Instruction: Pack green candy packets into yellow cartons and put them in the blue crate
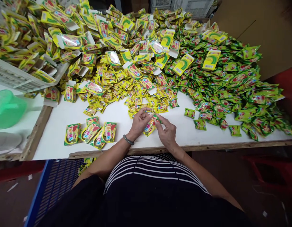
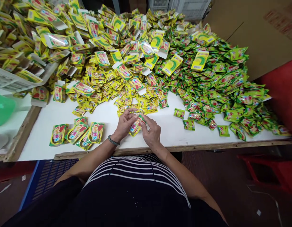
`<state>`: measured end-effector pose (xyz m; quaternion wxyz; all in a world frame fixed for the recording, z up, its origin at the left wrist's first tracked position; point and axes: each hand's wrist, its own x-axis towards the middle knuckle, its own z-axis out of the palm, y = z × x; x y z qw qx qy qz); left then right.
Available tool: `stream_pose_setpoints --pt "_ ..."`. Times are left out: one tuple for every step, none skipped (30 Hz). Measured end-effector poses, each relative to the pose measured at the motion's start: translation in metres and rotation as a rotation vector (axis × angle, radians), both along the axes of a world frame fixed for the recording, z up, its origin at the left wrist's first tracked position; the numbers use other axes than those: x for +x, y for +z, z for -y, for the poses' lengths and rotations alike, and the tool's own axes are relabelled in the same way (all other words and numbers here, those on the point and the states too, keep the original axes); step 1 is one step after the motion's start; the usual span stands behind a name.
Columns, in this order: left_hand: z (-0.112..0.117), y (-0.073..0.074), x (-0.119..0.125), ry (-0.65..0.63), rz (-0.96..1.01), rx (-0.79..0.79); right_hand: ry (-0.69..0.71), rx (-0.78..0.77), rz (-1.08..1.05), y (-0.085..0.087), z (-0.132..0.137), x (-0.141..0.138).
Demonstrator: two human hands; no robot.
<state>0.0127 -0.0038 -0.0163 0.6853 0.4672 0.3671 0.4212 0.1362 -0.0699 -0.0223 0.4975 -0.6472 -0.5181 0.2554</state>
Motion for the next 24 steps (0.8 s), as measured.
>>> stream_pose_setpoints --pt "-0.001 0.001 0.000 -0.010 -0.007 0.022 -0.001 0.012 0.020 -0.001 -0.002 0.000" --pt "-0.002 0.002 -0.001 -0.021 -0.028 0.047 0.004 0.017 0.023 -0.002 -0.004 0.000" --pt "-0.004 0.005 -0.003 -0.035 -0.072 0.077 0.023 0.014 0.015 -0.003 -0.007 0.001" --pt "-0.007 0.008 -0.006 -0.061 -0.145 0.111 0.061 0.001 0.003 -0.004 -0.011 0.004" --pt "-0.010 0.012 -0.010 -0.095 -0.248 0.149 0.099 -0.020 -0.011 -0.006 -0.016 0.008" --pt "-0.014 0.018 -0.017 -0.136 -0.378 0.193 0.124 -0.043 -0.021 -0.008 -0.022 0.013" --pt "-0.018 0.024 -0.025 -0.188 -0.526 0.239 0.120 -0.066 -0.025 -0.009 -0.029 0.021" --pt "-0.021 0.030 -0.034 -0.226 -0.677 0.287 0.078 -0.086 -0.021 -0.010 -0.038 0.030" --pt "-0.024 0.037 -0.045 -0.265 -0.820 0.327 0.002 -0.100 -0.004 -0.011 -0.048 0.040" --pt "-0.026 0.042 -0.057 -0.287 -0.944 0.357 -0.100 -0.111 0.027 -0.012 -0.058 0.052" --pt "-0.028 0.046 -0.070 -0.285 -1.050 0.377 -0.198 -0.126 0.073 -0.013 -0.068 0.064" --pt "-0.029 0.048 -0.083 -0.259 -1.151 0.389 -0.269 -0.145 0.146 -0.015 -0.078 0.076" --pt "-0.030 0.049 -0.096 -0.211 -1.249 0.396 -0.315 -0.180 0.221 -0.016 -0.086 0.086" --pt "-0.031 0.048 -0.109 -0.155 -1.337 0.399 -0.319 -0.228 0.292 -0.018 -0.092 0.095" --pt "-0.032 0.047 -0.120 -0.098 -1.411 0.397 -0.303 -0.277 0.357 -0.020 -0.097 0.102" --pt "-0.033 0.045 -0.129 -0.056 -1.463 0.401 -0.274 -0.324 0.405 -0.023 -0.099 0.107" --pt "-0.034 0.044 -0.137 -0.014 -1.511 0.414 -0.244 -0.364 0.434 -0.025 -0.099 0.109" --pt "-0.034 0.043 -0.141 0.020 -1.548 0.434 -0.220 -0.392 0.447 -0.027 -0.098 0.111" --pt "-0.035 0.043 -0.142 0.054 -1.575 0.460 -0.206 -0.407 0.442 -0.029 -0.095 0.112" --pt "-0.036 0.045 -0.139 0.088 -1.589 0.491 -0.197 -0.409 0.422 -0.031 -0.092 0.112" --pt "-0.036 0.047 -0.132 0.113 -1.578 0.521 -0.190 -0.402 0.391 -0.032 -0.088 0.112" --pt "-0.037 0.050 -0.121 0.133 -1.537 0.544 -0.184 -0.384 0.352 -0.032 -0.084 0.111" --pt "-0.037 0.052 -0.107 0.135 -1.469 0.564 -0.178 -0.356 0.303 -0.033 -0.080 0.111" --pt "-0.037 0.053 -0.089 0.136 -1.377 0.576 -0.163 -0.316 0.247 -0.032 -0.075 0.109"
